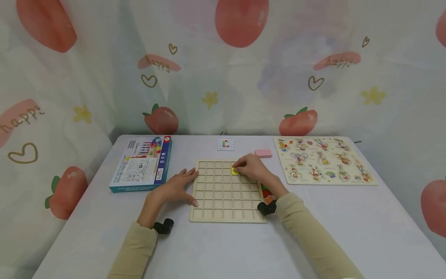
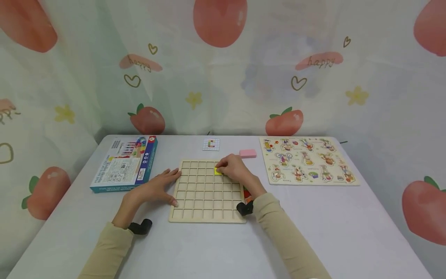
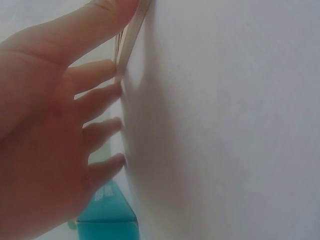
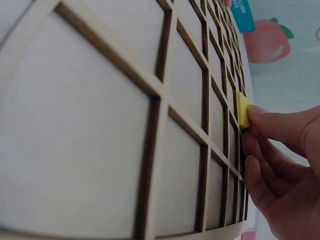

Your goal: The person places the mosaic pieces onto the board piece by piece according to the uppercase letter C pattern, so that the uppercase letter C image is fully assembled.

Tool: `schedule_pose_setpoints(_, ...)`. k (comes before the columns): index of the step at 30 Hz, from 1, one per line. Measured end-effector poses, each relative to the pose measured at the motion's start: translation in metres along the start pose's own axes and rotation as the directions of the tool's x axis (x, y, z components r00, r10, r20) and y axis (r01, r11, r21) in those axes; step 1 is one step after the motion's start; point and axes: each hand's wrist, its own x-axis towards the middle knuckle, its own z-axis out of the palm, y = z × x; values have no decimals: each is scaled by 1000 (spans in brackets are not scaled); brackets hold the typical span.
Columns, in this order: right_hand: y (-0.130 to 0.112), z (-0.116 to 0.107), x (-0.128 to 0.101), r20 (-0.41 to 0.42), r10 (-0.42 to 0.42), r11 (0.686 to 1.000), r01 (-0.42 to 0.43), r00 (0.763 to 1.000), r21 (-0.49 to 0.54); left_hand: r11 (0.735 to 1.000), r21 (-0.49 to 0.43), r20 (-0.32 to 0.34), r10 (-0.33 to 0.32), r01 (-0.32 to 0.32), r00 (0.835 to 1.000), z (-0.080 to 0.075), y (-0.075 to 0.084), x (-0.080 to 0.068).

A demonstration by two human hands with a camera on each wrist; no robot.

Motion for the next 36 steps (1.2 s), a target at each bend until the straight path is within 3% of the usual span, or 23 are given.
schedule_pose_setpoints(9,1,4,-5,-53,-55,998,54,997,-29,1000,2,-3,10,-10,1000,0,1,0)
schedule_pose_setpoints(22,1,-6,-34,-94,-28,998,33,995,49,1000,21,-8,-8,8,1000,1,0,1)
schedule_pose_setpoints(36,13,-32,-62,-173,3,999,3,985,33,1000,22,7,-12,12,1000,1,3,1)
